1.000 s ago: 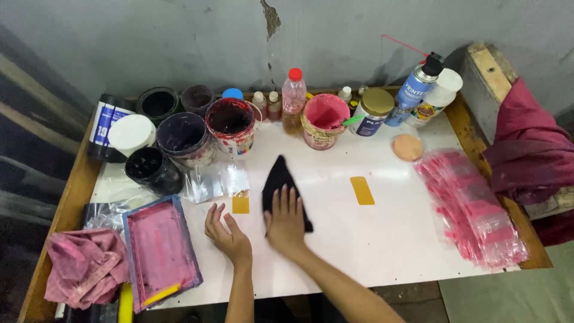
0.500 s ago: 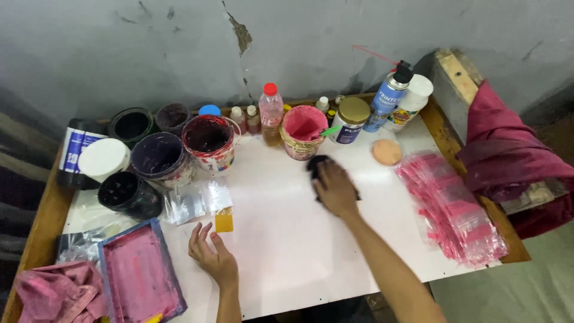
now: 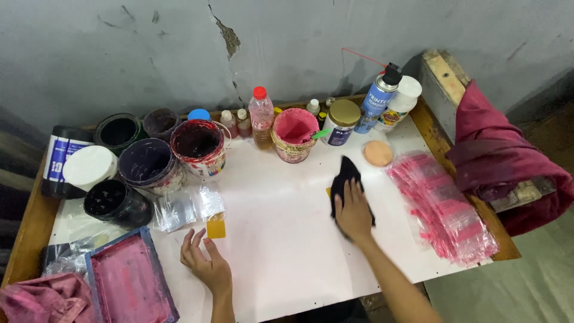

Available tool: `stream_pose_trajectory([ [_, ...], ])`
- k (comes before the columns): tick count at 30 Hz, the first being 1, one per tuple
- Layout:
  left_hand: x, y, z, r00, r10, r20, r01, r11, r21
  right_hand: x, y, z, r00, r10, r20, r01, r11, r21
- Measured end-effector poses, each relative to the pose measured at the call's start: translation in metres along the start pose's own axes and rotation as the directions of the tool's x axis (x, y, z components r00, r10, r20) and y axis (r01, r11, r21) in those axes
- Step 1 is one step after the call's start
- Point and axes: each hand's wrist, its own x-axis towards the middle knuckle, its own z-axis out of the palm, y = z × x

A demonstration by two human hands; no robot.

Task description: Cleaning a screen printing frame and the workstation surface with cloths, then stirring ink in a container.

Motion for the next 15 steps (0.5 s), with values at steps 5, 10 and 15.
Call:
stream_pose_trajectory([
  [5,-0.002,0.006,-0.005,1.000,-0.023,0.002,0.023,1.000,0.001,0.037,0.025,-0.002,0.974,0.091,0.205,-0.102,0.994,0.041],
  [10,-0.002,0.004,-0.002,1.000,-0.025,0.007,0.024,1.000,0.015,-0.032,0.007,-0.042,0.978,0.036,0.208,-0.046,0.998,0.046],
  [15,0.000,-0.001,0.002,1.000,0.011,0.024,-0.012,0.999,0.045,-0.012,0.019,-0.041,0.947,0.040,0.318,-0.044,0.999,0.003],
])
